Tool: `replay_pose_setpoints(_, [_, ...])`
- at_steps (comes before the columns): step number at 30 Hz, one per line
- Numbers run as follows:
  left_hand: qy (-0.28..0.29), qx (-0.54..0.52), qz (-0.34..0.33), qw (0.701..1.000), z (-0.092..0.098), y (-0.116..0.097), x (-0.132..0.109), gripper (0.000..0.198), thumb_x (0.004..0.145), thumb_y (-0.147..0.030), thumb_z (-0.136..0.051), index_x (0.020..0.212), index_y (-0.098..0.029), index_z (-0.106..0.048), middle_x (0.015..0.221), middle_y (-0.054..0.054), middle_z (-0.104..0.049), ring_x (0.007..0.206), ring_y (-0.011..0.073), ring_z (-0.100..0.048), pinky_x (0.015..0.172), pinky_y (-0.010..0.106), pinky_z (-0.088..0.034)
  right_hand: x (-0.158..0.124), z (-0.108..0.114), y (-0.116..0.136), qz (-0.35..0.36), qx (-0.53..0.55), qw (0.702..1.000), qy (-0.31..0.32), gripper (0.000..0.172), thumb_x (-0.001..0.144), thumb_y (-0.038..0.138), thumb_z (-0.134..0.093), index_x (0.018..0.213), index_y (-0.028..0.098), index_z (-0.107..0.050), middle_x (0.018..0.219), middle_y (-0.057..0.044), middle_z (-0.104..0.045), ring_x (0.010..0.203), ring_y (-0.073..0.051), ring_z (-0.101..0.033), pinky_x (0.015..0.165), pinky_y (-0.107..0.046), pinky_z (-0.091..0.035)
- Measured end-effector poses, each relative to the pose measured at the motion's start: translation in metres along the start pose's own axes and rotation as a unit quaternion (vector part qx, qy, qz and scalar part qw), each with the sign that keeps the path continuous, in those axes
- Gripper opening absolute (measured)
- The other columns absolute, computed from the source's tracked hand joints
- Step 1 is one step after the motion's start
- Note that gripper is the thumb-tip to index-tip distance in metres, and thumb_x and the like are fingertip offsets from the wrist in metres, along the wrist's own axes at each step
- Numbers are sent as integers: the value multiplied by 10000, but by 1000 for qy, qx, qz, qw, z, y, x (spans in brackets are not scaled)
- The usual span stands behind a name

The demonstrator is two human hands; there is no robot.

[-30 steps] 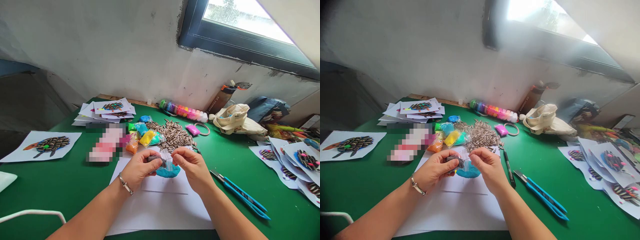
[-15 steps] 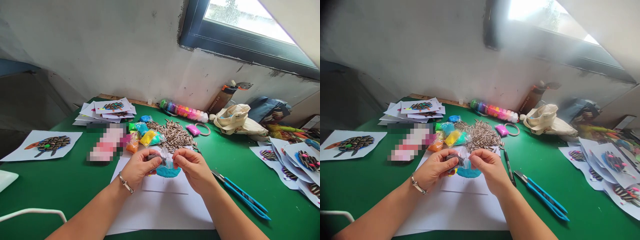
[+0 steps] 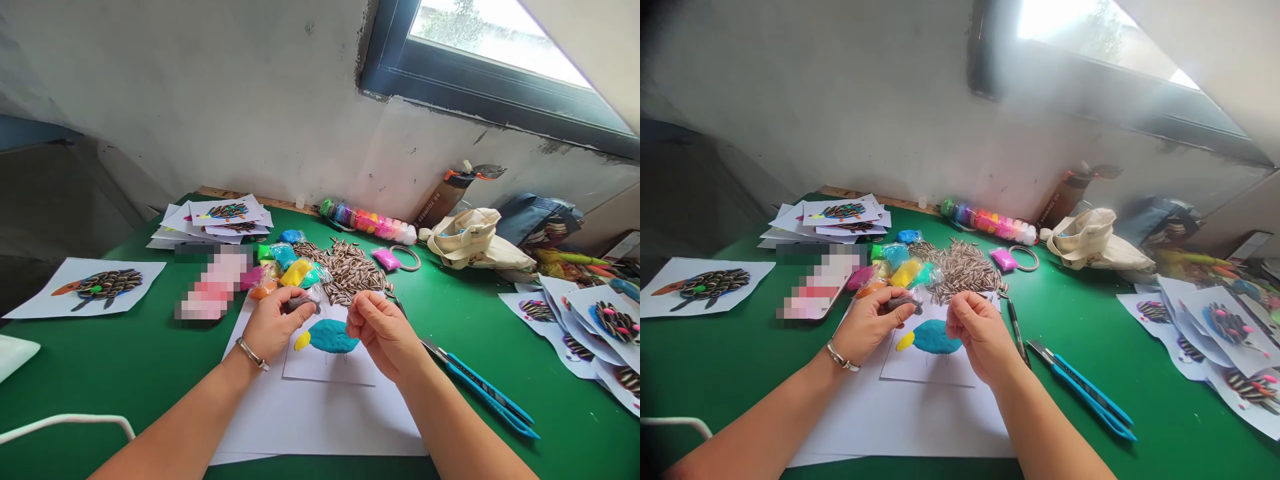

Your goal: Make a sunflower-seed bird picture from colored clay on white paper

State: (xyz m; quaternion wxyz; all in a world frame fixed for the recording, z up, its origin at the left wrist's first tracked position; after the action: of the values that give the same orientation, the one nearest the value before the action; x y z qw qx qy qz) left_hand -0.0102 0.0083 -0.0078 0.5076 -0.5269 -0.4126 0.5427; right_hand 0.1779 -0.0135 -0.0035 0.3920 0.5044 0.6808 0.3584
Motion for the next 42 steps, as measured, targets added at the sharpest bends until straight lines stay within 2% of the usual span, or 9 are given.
replay_pose_setpoints(5, [-42,68,-50,996,7,-1,5,409,643,-486,-761,900,-174,-699,840,47,-664,731,204,-624,669,308,-477,-2,1,-1,-28,20,999,8,242,813,382,-690,761,183,-564,648,16,-620,574,-96,-559,563,-219,-437])
replay_pose_setpoints(10, [-50,118,-48,991,10,1,9,439,684,-488,-716,971,-158,-680,846,67,-683,789,229,-632,713,330,-491,-3,0,-1,-39,11,999,25,194,742,288,-766,812,189,-614,714,-3,-690,633,-119,-637,633,-243,-485])
replay_pose_setpoints(16, [-55,160,-59,984,10,1,10,471,696,-500,-683,1015,-153,-676,935,88,-691,849,243,-630,773,358,-500,-3,2,1,-29,-15,999,1,237,688,246,-803,897,182,-712,772,-27,-723,713,-144,-673,725,-277,-516])
replay_pose_setpoints(22, [-66,223,-80,969,9,0,10,466,715,-481,-645,1075,-186,-673,979,62,-706,858,224,-643,789,346,-529,-1,3,-1,13,-105,994,12,160,729,317,-770,776,172,-720,641,-5,-662,596,-118,-604,589,-249,-482])
replay_pose_setpoints(26, [-74,262,-96,957,10,1,10,423,725,-440,-649,1067,-194,-684,943,54,-722,870,226,-658,799,339,-541,0,7,0,36,-134,990,-3,211,743,339,-758,670,167,-658,536,49,-531,513,-60,-463,491,-190,-377])
replay_pose_setpoints(28, [-75,267,-97,956,10,2,11,428,726,-443,-651,1071,-191,-685,958,58,-726,883,230,-661,808,343,-542,0,8,0,33,-138,990,-13,238,738,347,-759,646,164,-636,510,58,-499,491,-54,-433,470,-184,-353])
replay_pose_setpoints(35, [-72,274,-100,954,10,2,12,423,726,-443,-655,1065,-192,-687,992,57,-734,884,226,-671,796,337,-550,0,3,-4,-20,-122,992,6,201,698,304,-783,824,168,-705,714,-24,-688,650,-153,-647,646,-282,-506])
replay_pose_setpoints(42, [-71,289,-108,948,9,3,12,413,735,-429,-659,1070,-189,-685,981,55,-738,881,227,-679,780,331,-559,0,4,-1,12,-145,989,23,167,796,336,-699,810,176,-653,678,11,-636,625,-104,-592,618,-238,-487])
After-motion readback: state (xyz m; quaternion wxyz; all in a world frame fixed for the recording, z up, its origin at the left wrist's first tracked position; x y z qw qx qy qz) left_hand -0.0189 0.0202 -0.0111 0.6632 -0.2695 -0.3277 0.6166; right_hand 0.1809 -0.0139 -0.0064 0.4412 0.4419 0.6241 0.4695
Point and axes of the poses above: each hand's wrist, its own x-axis towards the middle knuckle, its own z-axis out of the back of the hand, y = z × x, the point moved 3 cm from there along x, towards the middle knuckle
